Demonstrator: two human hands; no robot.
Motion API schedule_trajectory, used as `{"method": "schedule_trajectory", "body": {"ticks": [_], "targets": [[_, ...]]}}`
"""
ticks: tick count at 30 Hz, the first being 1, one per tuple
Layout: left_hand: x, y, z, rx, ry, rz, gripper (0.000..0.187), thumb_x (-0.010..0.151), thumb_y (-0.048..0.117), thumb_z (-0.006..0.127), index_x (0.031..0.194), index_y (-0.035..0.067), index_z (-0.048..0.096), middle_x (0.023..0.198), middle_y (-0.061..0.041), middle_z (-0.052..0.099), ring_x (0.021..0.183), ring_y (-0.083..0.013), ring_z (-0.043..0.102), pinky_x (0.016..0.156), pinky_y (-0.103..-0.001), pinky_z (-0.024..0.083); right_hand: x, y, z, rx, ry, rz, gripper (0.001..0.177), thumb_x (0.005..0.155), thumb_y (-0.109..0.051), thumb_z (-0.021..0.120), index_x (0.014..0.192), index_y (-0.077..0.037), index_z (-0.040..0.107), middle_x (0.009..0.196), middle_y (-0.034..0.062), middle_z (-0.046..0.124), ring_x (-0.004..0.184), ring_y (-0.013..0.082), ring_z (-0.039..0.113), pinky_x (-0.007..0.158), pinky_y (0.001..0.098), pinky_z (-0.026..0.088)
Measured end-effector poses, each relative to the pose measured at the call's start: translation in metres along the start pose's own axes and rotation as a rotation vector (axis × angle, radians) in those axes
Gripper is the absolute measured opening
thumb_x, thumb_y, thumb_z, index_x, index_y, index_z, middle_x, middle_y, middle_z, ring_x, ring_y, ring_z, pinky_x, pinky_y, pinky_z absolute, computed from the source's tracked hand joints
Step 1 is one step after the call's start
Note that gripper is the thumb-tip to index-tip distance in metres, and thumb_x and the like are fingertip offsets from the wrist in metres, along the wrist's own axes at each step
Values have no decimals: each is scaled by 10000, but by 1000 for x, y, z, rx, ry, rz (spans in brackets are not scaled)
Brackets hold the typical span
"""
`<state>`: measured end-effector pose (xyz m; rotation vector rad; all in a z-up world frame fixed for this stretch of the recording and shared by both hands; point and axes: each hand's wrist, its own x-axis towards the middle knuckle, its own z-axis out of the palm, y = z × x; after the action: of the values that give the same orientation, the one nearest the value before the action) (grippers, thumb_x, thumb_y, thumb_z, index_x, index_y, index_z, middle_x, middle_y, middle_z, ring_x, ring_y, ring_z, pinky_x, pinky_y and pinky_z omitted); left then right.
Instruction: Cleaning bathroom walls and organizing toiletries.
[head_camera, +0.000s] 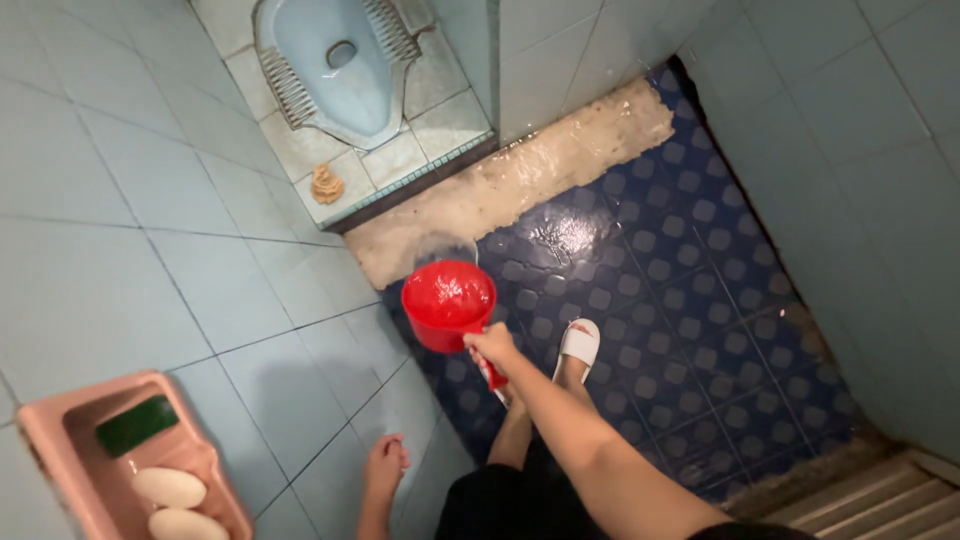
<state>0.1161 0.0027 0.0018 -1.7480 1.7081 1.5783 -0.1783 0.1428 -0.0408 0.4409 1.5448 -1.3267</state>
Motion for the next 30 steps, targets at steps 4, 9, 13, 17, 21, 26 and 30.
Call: {"method": "schedule_trajectory", "body": {"ticks": [4,9,13,17,21,26,30], "targets": [[-8,10,6,11,-2,-87,207,999,234,564,1072,123,722,747,-45,671,572,-137,600,472,-301,422,10,-28,-19,48,65,-27,181,767,-45,749,665,68,651,558,127,621,373,160,546,354,313,400],[-2,15,27,86,-90,-11,198,999,250,573,1073,126,709,758,-39,686,579,-127,623,477,-299,471,17,-40,-54,143,61,-52,160,788,-62,733,733,66,655,577,105,615,379,156,532,347,312,387],[1,27,37,28,-163,29,220,1007,249,560,1096,108,704,764,-54,678,582,-131,606,483,-302,458,-7,-49,-81,-47,178,-165,183,801,-111,753,834,67,725,600,90,662,409,144,593,358,319,439],[0,36,37,82,-155,18,241,1010,261,554,1119,114,712,800,-31,708,619,-106,621,522,-271,467,-66,-50,-105,-180,181,-231,195,795,-129,731,931,11,743,596,88,658,395,151,583,353,326,462],[0,33,36,114,-162,31,241,1004,249,550,1120,104,703,799,-53,691,616,-137,637,511,-291,463,-94,-7,-130,-387,235,-433,383,754,-215,762,1075,-9,731,608,140,675,483,225,649,479,394,519],[-3,19,28,227,-182,-26,237,1000,243,538,1115,125,709,796,-70,699,614,-153,648,495,-312,473,-136,51,-150,-542,238,-363,468,731,-284,766,1119,-27,717,623,163,672,572,289,707,613,428,593],[-1,11,23,265,-228,12,247,1010,261,543,1112,99,700,786,-74,689,598,-163,642,467,-322,468,-129,113,-165,-591,78,4,399,831,-345,747,951,36,724,602,147,694,519,253,693,559,387,586]]}}
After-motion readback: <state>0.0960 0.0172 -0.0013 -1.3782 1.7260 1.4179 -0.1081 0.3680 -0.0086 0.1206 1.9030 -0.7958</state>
